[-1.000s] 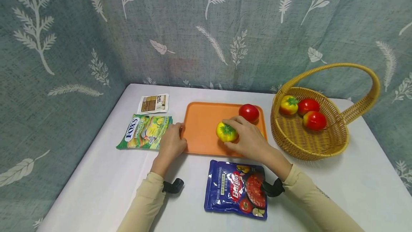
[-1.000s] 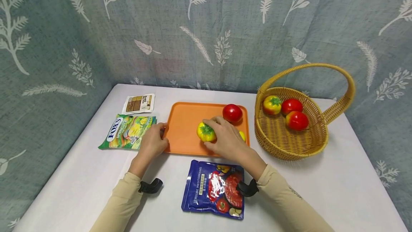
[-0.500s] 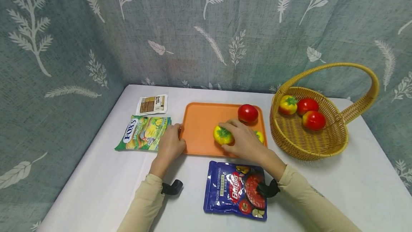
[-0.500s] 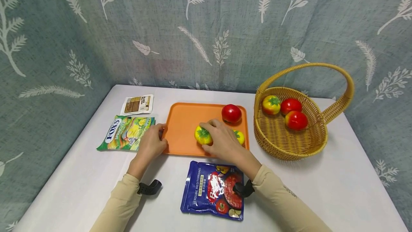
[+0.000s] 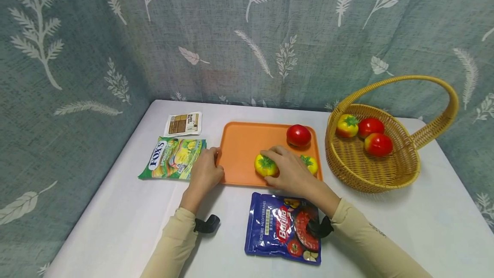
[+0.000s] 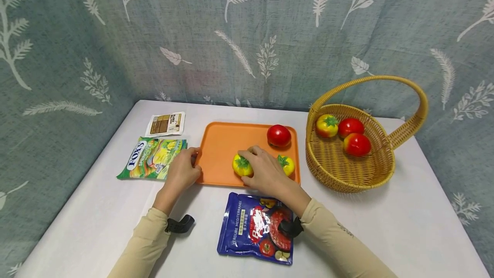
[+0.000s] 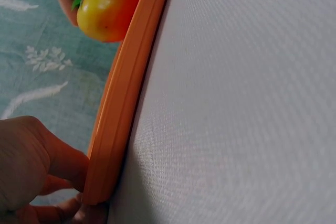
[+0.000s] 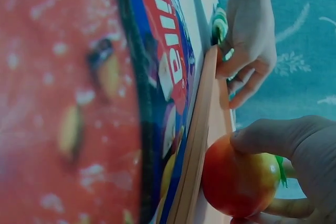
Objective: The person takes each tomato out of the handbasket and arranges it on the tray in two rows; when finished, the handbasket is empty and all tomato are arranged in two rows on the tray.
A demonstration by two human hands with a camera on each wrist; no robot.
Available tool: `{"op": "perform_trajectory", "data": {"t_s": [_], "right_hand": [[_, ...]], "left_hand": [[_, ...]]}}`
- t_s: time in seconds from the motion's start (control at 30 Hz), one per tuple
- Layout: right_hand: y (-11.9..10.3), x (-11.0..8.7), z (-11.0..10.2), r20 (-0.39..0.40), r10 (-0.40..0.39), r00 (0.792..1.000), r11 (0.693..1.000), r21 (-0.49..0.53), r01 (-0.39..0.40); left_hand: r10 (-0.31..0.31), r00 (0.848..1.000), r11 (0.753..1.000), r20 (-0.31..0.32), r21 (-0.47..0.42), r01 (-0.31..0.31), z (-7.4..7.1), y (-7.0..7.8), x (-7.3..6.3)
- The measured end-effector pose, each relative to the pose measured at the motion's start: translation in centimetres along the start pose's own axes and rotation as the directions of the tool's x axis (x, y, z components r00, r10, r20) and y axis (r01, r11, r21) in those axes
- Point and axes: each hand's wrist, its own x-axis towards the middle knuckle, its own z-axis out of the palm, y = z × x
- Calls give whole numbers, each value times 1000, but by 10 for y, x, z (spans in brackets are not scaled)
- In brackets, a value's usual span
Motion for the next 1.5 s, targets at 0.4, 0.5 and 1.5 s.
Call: {"op": "perform_trajectory", "data": {"t_s": [0.4,0.5,1.5], "right_hand": [[0,0,-1,38,58,998,996,69,-60],[0,0,0,34,46,998,995,88,-49],[-2,-7,-5,-40,-43,998,999,9,43]], "left_hand": [[0,1000,1000,-10,1,0,2,2,0],[-2,1000,1000,-13,4,2,3,1,0],[1,1000,1000,-11,2,-1,1,0,0]]}}
